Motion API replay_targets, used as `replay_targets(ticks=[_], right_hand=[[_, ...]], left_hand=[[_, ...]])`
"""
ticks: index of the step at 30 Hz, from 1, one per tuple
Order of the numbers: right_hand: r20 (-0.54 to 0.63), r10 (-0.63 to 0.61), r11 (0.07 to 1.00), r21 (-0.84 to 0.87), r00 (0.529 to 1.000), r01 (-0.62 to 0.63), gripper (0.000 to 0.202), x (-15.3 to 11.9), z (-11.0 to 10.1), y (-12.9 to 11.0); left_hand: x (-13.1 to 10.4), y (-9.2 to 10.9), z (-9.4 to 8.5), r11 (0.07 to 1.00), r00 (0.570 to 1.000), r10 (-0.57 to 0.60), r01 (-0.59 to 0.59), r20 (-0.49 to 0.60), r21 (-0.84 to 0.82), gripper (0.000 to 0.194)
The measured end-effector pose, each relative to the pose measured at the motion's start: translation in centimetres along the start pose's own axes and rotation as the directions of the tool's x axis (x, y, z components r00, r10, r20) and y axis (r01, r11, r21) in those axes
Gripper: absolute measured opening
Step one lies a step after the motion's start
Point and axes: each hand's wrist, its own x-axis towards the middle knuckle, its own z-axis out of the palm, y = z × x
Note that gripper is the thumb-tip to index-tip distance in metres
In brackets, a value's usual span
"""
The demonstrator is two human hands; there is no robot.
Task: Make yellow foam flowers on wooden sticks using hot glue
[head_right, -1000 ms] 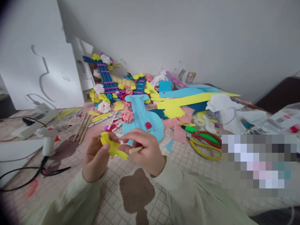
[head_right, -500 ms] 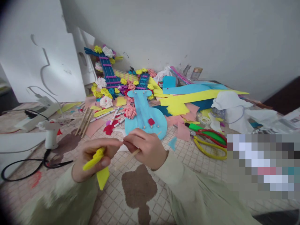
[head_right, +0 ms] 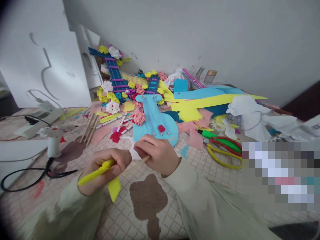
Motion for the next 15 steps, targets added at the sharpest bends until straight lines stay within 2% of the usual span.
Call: replay_targets(ticks=[4,7,11,15], right_hand=[[-0.116,0.063,0.997,0.041,0.991,-0.059,0.005,0.5,-0.5,0.6],[-0.150,0.147,0.976,0.183,0.978,-0.119,0.004,0.8,-1.1,0.2],[-0.072,0.121,0.912,0.403,0.990,-0.082,0.016,0.9,-1.5,-0.8],[-0.066,0.081,0.897,0.439,0.995,-0.044,0.018,0.8,-1.5,-1.4]], left_hand=[[0.1,-0.5,-0.3,0.999,0.993,-0.045,0.042,-0.113,-0.029,0.018],[0.4,-0.9,-0.1,0.996,0.981,-0.045,0.057,-0.189,0.062,0.014],[0.6,-0.8,0.6,0.984,0.993,-0.044,0.062,-0.112,0.168,0.020],[0.4,-0.7,0.9,0.984,0.998,0.022,-0.012,-0.056,0.178,0.022]])
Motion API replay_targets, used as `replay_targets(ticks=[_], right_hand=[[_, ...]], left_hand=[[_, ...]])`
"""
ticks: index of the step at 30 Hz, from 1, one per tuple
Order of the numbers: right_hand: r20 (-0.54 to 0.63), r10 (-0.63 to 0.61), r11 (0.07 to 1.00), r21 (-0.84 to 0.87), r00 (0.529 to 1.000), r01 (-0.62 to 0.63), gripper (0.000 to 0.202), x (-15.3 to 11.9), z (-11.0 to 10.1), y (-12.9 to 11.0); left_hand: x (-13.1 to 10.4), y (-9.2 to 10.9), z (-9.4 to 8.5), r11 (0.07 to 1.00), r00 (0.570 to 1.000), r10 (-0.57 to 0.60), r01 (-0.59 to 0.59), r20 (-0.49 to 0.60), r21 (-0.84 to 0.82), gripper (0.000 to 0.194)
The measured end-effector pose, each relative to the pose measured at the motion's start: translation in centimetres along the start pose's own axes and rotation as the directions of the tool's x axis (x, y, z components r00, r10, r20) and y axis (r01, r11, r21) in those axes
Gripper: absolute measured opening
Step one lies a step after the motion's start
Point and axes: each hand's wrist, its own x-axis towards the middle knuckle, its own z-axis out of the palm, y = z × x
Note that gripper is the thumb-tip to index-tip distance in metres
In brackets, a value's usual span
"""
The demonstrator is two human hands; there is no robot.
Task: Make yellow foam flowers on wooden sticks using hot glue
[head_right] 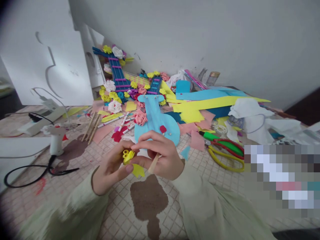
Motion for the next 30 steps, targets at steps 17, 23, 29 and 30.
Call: replay_targets(ticks=[17,23,29,30], right_hand=[[-0.129,-0.015,0.996,-0.084,0.992,0.004,0.012,-0.2,0.3,-0.1],[-0.129,0.017,0.998,-0.064,0.991,-0.026,0.009,-0.2,0.3,-0.1],[-0.117,0.026,0.998,-0.053,0.993,-0.033,0.013,-0.3,0.2,-0.5],[-0.116,0.027,0.998,-0.054,0.993,-0.033,0.013,-0.4,0.1,-0.5]], left_hand=[[0.4,-1.5,-0.2,0.973,0.966,0.225,-0.217,-0.127,0.075,0.024],[0.5,-1.8,-0.4,0.966,0.959,0.243,-0.227,-0.145,0.119,0.029],[0.5,-1.8,-0.4,0.961,0.950,0.260,-0.238,-0.172,0.138,0.029],[0.5,-1.8,-0.4,0.959,0.949,0.266,-0.244,-0.167,0.143,0.029]])
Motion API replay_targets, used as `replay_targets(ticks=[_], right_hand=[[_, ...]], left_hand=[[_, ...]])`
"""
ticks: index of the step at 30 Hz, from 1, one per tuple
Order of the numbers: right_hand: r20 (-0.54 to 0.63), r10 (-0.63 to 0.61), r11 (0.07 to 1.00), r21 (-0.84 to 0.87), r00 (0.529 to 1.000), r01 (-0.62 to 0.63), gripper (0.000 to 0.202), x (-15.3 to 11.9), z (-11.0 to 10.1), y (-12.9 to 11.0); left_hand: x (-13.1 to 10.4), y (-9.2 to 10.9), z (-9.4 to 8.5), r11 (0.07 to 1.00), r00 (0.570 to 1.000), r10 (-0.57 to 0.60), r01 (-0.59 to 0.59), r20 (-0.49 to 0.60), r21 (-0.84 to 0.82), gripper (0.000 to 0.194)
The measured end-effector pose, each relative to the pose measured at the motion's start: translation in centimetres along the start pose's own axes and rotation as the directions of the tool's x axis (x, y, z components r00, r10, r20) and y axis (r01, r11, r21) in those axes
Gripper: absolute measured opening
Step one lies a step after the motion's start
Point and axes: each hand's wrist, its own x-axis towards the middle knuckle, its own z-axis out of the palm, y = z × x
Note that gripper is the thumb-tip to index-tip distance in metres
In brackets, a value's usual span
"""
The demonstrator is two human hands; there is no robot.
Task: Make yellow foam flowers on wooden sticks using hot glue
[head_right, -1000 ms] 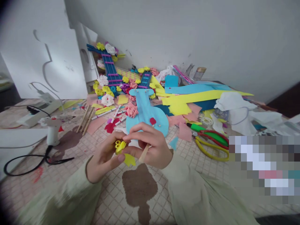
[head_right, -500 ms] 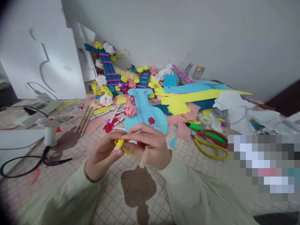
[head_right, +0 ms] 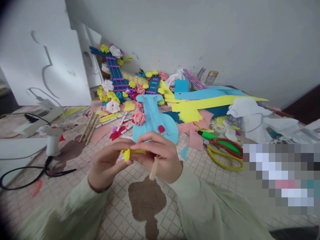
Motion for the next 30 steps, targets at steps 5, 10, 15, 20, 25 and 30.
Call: replay_targets(ticks=[5,10,15,20,25,30], right_hand=[[0.031,0.003,1.000,-0.009,1.000,-0.002,0.019,-0.3,-0.5,0.0],[0.056,0.000,1.000,0.000,0.998,0.000,0.024,-0.5,-1.1,-0.1],[0.085,0.002,1.000,0.006,0.996,-0.003,0.023,-0.7,-0.8,0.0],[0.056,0.043,0.999,0.009,0.998,-0.044,0.021,-0.9,-0.5,-0.1],[0.030,0.050,0.999,-0.013,0.998,-0.049,0.018,-0.8,-0.4,-0.3],[0.008,0.081,0.996,0.022,0.997,-0.081,0.013,-0.7,-0.4,-0.3]], left_hand=[[0.1,0.1,-0.1,0.999,0.999,0.030,-0.030,0.023,0.016,0.027],[0.2,0.2,0.0,0.999,0.999,0.031,-0.031,0.040,0.019,0.026],[0.2,0.1,0.2,0.999,0.998,0.038,-0.039,0.050,0.004,0.024],[0.2,-0.1,0.2,1.000,0.998,0.031,-0.031,0.051,0.001,0.024],[0.1,-0.2,0.1,1.000,0.999,0.025,-0.025,0.033,0.011,0.025],[0.0,-0.2,0.1,1.000,0.999,0.018,-0.017,0.048,-0.018,0.027]])
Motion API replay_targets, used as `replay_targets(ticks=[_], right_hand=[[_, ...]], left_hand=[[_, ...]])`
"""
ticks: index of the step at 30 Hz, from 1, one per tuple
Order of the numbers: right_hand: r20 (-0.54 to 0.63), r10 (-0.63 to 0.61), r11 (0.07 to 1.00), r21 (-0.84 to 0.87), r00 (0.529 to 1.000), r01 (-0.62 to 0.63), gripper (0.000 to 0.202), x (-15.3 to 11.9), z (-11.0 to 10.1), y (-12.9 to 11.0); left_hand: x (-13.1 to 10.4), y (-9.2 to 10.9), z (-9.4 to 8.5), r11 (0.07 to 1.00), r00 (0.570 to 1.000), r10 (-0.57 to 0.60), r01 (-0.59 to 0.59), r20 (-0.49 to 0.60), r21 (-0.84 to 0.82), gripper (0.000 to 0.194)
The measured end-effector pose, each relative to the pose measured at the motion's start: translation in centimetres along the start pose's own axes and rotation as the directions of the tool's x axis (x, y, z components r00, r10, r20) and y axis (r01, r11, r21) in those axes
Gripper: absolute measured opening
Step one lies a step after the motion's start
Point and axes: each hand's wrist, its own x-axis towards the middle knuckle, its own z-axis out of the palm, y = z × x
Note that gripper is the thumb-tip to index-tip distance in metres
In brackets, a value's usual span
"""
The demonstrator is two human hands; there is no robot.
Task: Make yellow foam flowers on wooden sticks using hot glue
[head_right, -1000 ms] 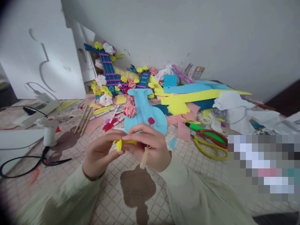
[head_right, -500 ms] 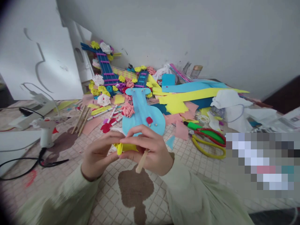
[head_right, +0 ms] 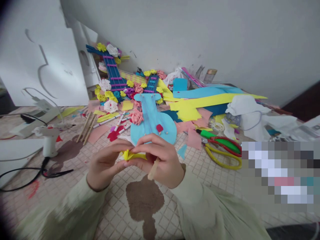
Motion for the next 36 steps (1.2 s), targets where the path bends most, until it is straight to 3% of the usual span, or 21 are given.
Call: replay_targets(ticks=[22,36], right_hand=[[0.033,0.030,0.999,0.035,0.999,-0.031,0.012,-0.23,-0.11,0.07],[0.048,0.024,0.998,0.061,0.999,-0.027,0.012,-0.19,-0.22,0.04]], left_hand=[[0.19,0.25,0.04,1.000,0.998,0.006,-0.007,0.063,0.010,0.027],[0.01,0.16,0.10,0.999,0.999,-0.025,0.026,0.035,-0.019,0.026]])
